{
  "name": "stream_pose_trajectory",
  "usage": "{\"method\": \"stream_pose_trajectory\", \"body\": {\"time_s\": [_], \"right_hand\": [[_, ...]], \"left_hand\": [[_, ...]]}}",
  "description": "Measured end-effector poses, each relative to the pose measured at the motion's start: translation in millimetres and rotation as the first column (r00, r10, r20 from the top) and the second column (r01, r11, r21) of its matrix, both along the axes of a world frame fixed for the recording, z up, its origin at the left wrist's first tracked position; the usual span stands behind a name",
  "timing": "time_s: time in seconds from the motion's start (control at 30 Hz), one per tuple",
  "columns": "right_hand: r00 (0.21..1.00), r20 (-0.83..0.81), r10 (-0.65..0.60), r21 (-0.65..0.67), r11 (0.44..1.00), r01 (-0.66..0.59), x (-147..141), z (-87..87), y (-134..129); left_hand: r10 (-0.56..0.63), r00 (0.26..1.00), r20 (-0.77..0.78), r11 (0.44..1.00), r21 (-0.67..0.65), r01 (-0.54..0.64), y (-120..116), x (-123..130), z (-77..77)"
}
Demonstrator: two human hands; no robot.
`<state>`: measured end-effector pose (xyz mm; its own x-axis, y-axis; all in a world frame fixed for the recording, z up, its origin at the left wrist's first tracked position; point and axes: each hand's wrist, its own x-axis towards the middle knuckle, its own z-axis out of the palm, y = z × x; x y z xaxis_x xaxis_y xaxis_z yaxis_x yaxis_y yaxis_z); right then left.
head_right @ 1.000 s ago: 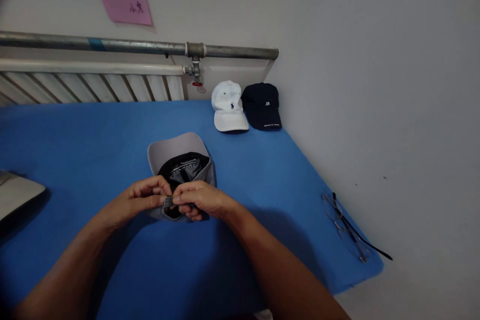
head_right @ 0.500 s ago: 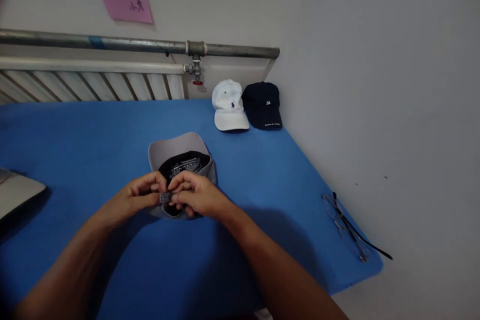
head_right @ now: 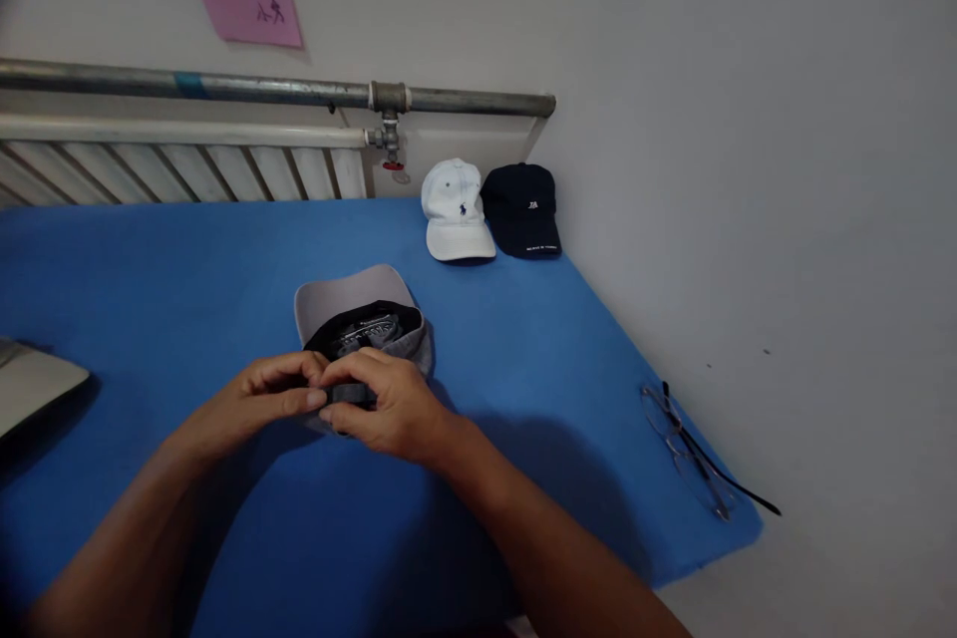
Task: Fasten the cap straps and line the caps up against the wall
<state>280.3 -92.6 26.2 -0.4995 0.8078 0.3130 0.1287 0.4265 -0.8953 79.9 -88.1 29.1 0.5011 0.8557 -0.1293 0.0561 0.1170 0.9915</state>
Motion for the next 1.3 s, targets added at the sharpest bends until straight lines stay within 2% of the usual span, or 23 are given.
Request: {"method": "stream_pose_trajectory", "body": {"time_s": [0.13,0.27,0.53,0.7,0.87,1.1,1.3], "right_hand": [[1.000,0.004,-0.022,0.142,0.990,0.021,-3,-0.3,-4],[0.998,-0.001,-0.063,0.233,0.971,0.062,-4,4.8,-10],[0.987,0.055,-0.151,0.148,0.979,0.142,-1,6.2,-11],[0.988,0.044,-0.151,0.092,0.985,0.147,-1,6.6,-11],[0.989,0.038,-0.146,0.050,0.988,0.144,-1,5.2,-10],[0.993,-0.028,-0.117,0.134,0.984,0.120,-2,-1.0,-7],[0.996,0.006,-0.089,0.177,0.980,0.086,-2,-2.2,-6]], "left_hand": [[-0.031,0.999,0.037,0.999,0.016,0.031,-1,-4,2.4],[-0.061,0.998,0.008,0.997,0.036,0.061,-2,-11,4.4],[-0.053,0.999,0.012,0.998,0.039,0.053,-3,-20,7.5],[-0.036,0.997,0.067,0.999,-0.022,0.037,-4,-25,7.5],[-0.040,0.990,0.134,0.999,-0.030,0.044,-4,-28,3.3],[-0.050,0.985,0.165,0.998,-0.039,0.057,-3,-26,4.0],[-0.063,0.991,0.114,0.998,-0.017,0.065,-2,-27,5.6]]}}
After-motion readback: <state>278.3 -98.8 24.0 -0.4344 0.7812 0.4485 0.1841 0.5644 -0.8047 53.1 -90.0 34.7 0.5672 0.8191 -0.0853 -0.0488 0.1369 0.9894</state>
